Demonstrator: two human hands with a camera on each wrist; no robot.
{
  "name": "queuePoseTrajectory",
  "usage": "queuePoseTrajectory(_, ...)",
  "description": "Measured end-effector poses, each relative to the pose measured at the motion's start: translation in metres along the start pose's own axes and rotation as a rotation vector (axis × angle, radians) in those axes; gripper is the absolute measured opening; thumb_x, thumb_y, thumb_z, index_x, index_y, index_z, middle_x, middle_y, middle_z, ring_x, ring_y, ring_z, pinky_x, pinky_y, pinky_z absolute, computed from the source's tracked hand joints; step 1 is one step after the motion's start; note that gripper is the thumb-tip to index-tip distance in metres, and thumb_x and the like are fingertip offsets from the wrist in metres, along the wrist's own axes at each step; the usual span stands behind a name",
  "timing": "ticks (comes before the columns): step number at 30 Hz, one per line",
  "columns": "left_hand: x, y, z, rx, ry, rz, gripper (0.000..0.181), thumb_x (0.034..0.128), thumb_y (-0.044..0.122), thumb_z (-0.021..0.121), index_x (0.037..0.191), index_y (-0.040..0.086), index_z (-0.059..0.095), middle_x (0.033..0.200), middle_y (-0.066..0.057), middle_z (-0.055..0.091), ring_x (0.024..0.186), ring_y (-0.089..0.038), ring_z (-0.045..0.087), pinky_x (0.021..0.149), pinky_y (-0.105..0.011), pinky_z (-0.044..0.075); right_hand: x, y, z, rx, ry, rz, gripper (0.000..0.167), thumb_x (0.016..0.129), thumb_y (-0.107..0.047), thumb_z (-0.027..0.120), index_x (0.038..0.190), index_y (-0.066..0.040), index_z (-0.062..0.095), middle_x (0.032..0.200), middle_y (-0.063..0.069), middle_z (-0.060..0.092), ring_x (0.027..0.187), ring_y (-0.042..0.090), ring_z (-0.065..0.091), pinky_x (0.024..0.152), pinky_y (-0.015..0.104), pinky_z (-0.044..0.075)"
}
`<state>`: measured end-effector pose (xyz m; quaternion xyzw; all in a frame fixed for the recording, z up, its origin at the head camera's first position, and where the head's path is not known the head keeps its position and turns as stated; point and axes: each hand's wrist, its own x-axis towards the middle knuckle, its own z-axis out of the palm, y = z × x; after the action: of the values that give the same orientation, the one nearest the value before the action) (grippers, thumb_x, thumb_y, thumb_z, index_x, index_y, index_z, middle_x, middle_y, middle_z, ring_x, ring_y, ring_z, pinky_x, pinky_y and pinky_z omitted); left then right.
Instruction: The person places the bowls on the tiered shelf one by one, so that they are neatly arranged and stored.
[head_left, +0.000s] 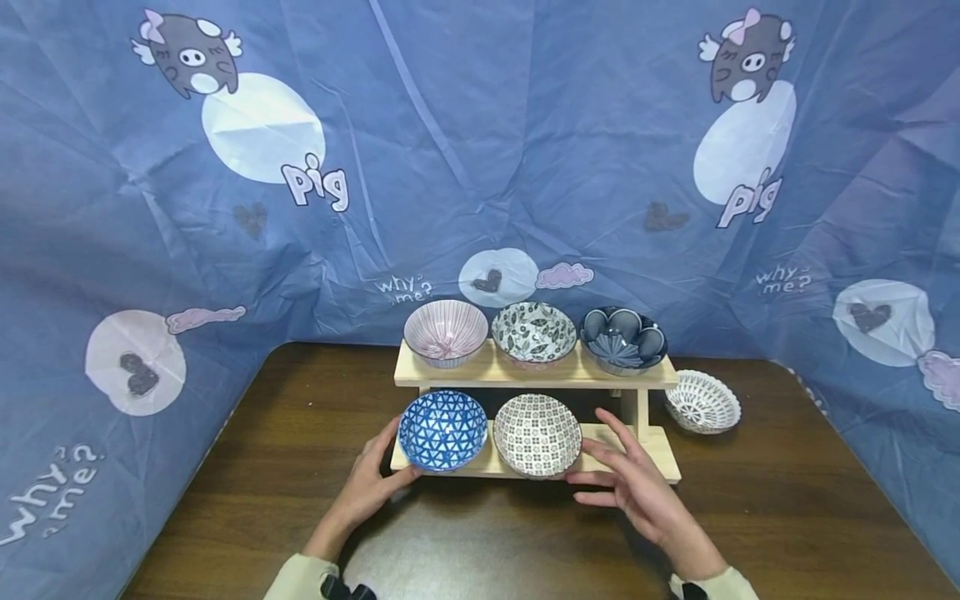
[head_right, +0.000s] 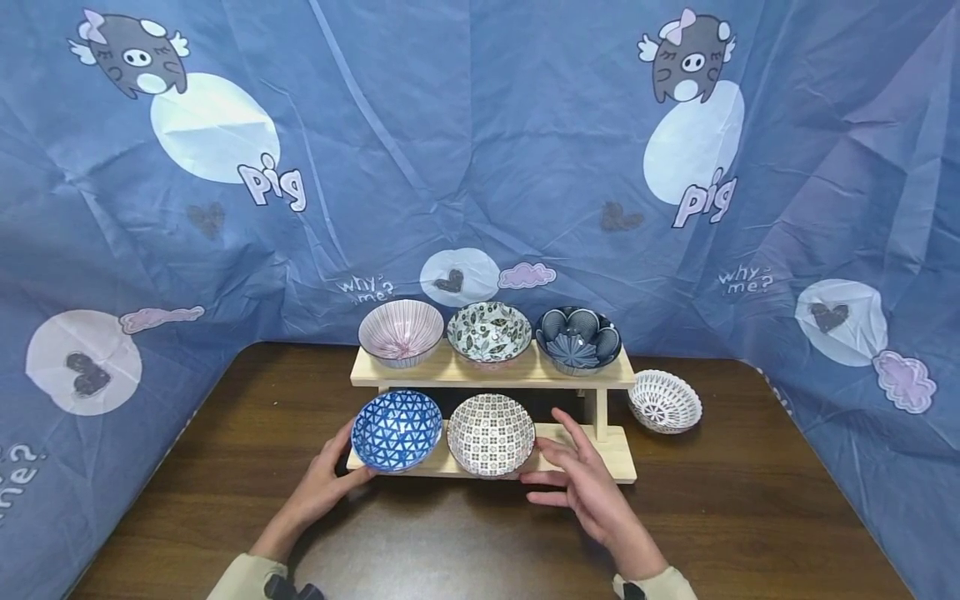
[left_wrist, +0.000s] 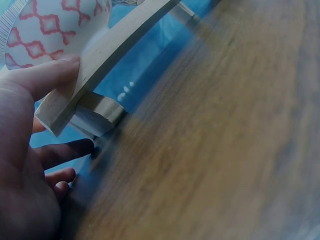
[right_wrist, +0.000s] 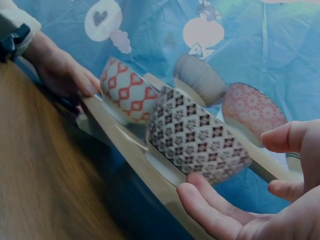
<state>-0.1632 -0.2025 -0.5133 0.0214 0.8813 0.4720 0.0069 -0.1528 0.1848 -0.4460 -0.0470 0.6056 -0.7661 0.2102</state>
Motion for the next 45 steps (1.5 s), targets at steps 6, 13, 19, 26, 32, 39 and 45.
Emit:
queuePoseTrajectory(6,0.000,-0.001,0.000,0.001,0.001,0.008,0.089,0.0847,0.039,0.074,0.158,0.017,0.030,0.160,-0.018,0.036,0.148,-0.045,0.030,0.113,-0.073,0.025,-0.009,-0.008,-0.015,0.005,0.024,-0.011,0.055,0.108,-0.020,0.041,0.155,-0.033,0.016,0.125,-0.010,0.061,0.100,0.021,0.074,0.085,0.043,0.061)
queuePoseTrajectory(13,0.000,-0.001,0.000,-0.009,0.000,0.017,0.088,0.0849,0.039,0.074,0.158,0.018,0.030,0.160,-0.018,0.036,0.147,-0.045,0.031,0.113,-0.073,0.025,-0.020,-0.015,-0.041,0.077,-0.010,-0.111,0.043,0.109,-0.014,0.037,0.143,-0.037,0.026,0.120,-0.014,0.069,0.100,0.020,0.075,0.083,0.040,0.061)
queuePoseTrajectory(19,0.000,0.000,-0.001,-0.011,-0.004,0.010,0.088,0.0852,0.040,0.074,0.158,0.018,0.030,0.161,-0.018,0.035,0.148,-0.046,0.029,0.114,-0.073,0.024,-0.028,-0.021,-0.065,0.189,-0.047,-0.189,0.038,0.109,-0.011,0.033,0.139,-0.034,0.030,0.124,-0.009,0.070,0.105,0.025,0.074,0.085,0.042,0.061)
queuePoseTrajectory(26,0.000,0.000,-0.001,-0.014,-0.009,-0.008,0.089,0.0848,0.041,0.074,0.158,0.018,0.030,0.161,-0.018,0.034,0.148,-0.046,0.029,0.113,-0.074,0.024,-0.036,-0.029,-0.090,0.258,0.020,-0.245,0.038,0.109,-0.010,0.032,0.141,-0.030,0.027,0.122,-0.005,0.070,0.103,0.027,0.074,0.084,0.044,0.061)
queuePoseTrajectory(32,0.000,-0.001,-0.001,-0.016,-0.001,-0.001,0.088,0.0847,0.040,0.075,0.157,0.017,0.030,0.160,-0.018,0.036,0.148,-0.046,0.029,0.113,-0.074,0.024,-0.040,-0.032,-0.115,0.304,0.123,-0.286,0.034,0.109,-0.008,0.034,0.136,-0.028,0.030,0.115,-0.002,0.069,0.098,0.027,0.075,0.080,0.045,0.062)
queuePoseTrajectory(39,0.000,0.000,-0.001,-0.016,0.005,0.008,0.088,0.0845,0.040,0.075,0.157,0.018,0.032,0.160,-0.017,0.037,0.148,-0.045,0.030,0.113,-0.073,0.024,-0.045,-0.031,-0.143,0.376,0.241,-0.288,0.034,0.107,-0.005,0.036,0.133,-0.026,0.030,0.108,-0.001,0.068,0.094,0.028,0.076,0.078,0.046,0.062)
queuePoseTrajectory(45,0.000,0.001,-0.001,-0.017,0.000,-0.003,0.088,0.0848,0.041,0.075,0.158,0.019,0.031,0.161,-0.015,0.035,0.148,-0.044,0.029,0.114,-0.074,0.022,-0.048,-0.027,-0.160,0.429,0.265,-0.266,0.033,0.107,-0.004,0.036,0.131,-0.026,0.031,0.105,0.002,0.066,0.092,0.031,0.076,0.078,0.048,0.062)
